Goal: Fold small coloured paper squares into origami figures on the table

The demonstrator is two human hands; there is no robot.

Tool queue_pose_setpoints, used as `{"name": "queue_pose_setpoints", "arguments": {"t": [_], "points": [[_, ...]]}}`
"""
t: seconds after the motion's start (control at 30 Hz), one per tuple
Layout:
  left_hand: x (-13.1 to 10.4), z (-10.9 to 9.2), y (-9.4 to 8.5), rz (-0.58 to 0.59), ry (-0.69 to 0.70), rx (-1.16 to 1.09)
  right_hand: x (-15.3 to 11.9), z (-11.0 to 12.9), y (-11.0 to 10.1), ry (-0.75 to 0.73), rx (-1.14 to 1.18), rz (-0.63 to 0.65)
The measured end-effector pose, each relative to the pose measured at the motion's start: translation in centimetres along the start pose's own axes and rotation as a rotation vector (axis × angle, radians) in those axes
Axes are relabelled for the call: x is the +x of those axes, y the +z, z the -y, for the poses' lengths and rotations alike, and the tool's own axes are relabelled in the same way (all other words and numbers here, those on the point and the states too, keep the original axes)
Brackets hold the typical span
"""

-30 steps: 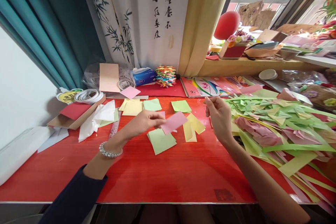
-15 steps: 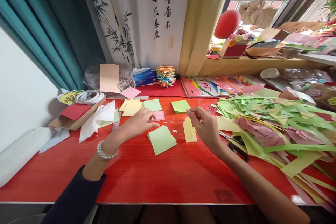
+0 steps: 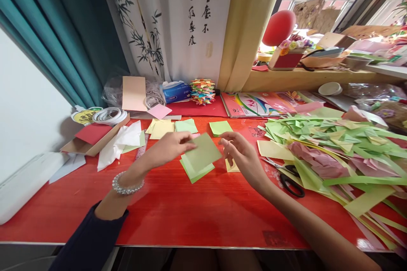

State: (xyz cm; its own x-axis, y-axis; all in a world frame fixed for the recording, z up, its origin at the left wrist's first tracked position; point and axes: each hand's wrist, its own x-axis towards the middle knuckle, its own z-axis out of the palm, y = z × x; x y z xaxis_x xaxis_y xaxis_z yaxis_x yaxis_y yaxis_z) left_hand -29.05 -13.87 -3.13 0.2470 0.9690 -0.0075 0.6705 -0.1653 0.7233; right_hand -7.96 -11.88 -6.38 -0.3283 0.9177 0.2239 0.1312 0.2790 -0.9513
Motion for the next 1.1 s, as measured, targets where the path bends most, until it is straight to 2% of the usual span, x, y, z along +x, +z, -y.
{"name": "queue_pose_setpoints", "arguments": {"t": [0.1,0.17,0.23,0.3,0.37,0.43,0.53,0.57,0.63,0.8,0.93,1.0,1.1], "points": [[0.1,-0.3,-0.1,-0.122,-0.052,-0.353,0.3,-0.1,0.1,0.161,0.184,0.140],[0.3,-0.2,0.5,-0.154,-0.080,-0.461,0.3,-0.4,0.3,0.229,0.269,0.194],[0.5,-0.2,1.5,-0.230,-0.085,-0.469,0.2,-0.8,0.6,0.264,0.342,0.157],[0.3,-0.5,2.6,-0.363,-0.048,-0.430,0.1,-1.1,0.8,0.281,0.408,0.104],[-0.1,-1.0,3.7,-0.487,0.029,-0.328,-0.1,-1.2,0.9,0.268,0.452,0.079],[-0.7,-1.5,4.5,-0.542,0.182,-0.119,-0.3,-1.0,1.0,0.233,0.477,0.065],[-1.1,-1.4,5.3,-0.553,0.503,0.262,-0.6,-0.8,1.0,0.182,0.501,0.068],[-1.1,-1.2,5.4,-0.544,0.580,0.352,-0.6,-0.8,1.0,0.172,0.508,0.074],[-0.9,-0.7,5.5,-0.524,0.645,0.458,-0.7,-0.8,1.1,0.163,0.516,0.077],[-0.6,-0.2,5.7,-0.474,0.644,0.497,-0.7,-0.7,1.2,0.171,0.509,0.055],[-1.0,-1.1,5.7,-0.448,0.592,0.344,-0.8,-0.2,1.0,0.126,0.449,0.079],[-1.1,-1.7,5.4,-0.450,0.467,0.174,-0.8,-0.1,0.9,0.114,0.403,0.116],[-0.9,-2.2,4.9,-0.436,0.201,-0.107,-0.7,-0.3,1.0,0.094,0.298,0.182]]}}
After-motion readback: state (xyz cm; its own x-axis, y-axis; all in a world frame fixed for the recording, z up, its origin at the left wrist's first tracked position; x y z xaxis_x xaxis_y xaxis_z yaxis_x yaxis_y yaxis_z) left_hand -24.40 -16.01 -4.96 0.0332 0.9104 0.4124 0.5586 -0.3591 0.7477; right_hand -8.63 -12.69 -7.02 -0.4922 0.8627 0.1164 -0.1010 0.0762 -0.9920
